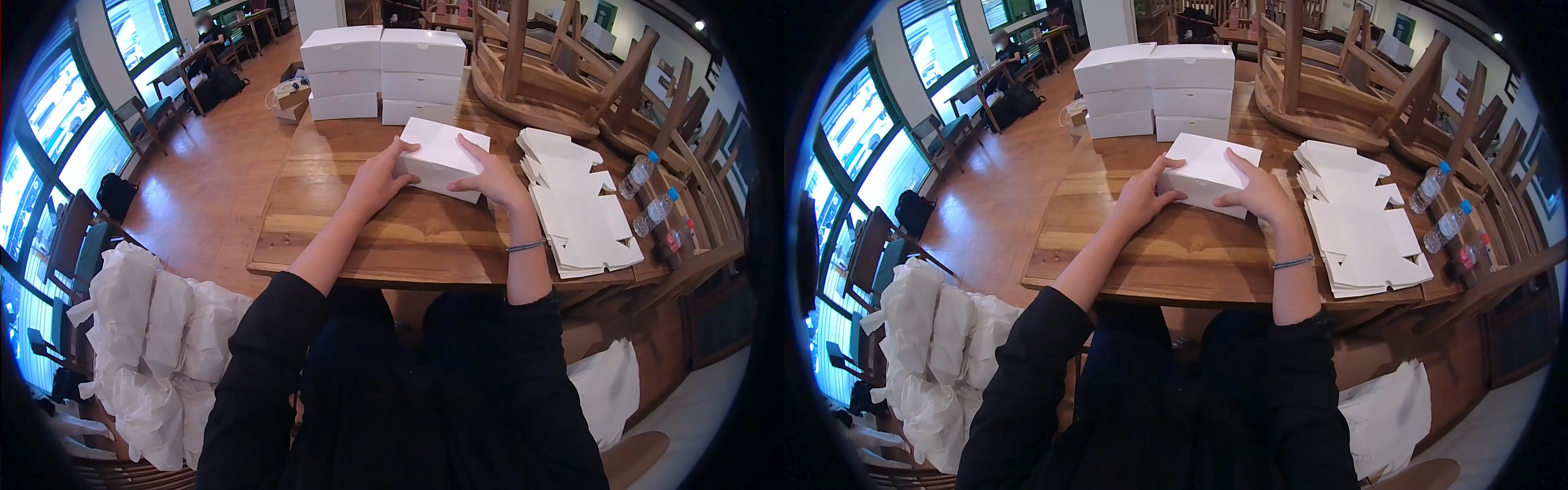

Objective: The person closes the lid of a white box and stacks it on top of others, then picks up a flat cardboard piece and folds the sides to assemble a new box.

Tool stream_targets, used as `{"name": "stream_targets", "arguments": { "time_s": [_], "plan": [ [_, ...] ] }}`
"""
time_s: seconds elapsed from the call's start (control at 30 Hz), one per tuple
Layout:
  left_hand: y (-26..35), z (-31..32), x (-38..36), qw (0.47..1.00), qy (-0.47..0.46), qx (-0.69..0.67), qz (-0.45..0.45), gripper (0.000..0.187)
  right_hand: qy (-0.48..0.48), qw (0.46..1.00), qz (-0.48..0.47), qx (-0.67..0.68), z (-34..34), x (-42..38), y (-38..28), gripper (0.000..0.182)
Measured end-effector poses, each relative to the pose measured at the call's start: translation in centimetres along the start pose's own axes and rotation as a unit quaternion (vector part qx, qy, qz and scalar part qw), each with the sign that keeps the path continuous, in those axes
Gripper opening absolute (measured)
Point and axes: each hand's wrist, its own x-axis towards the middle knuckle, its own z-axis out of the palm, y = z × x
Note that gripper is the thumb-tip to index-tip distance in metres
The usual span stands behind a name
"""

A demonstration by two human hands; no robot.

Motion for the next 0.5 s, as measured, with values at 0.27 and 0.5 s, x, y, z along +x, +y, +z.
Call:
{"name": "stream_targets", "arguments": {
  "time_s": [0.27, 0.5],
  "plan": [
    [-1.1, -0.2, 0.1, 1.0, 0.023, 0.015, 0.012, 0.042, 0.021, 1.0, 0.008, -0.009, -0.4, -0.3, -0.4, 0.104],
    [-1.0, -2.7, 0.1, 0.985, 0.171, -0.017, 0.009, 0.037, 0.094, 0.957, -0.077, 0.263, 1.3, 1.0, -2.6, 0.081]
  ]
}}
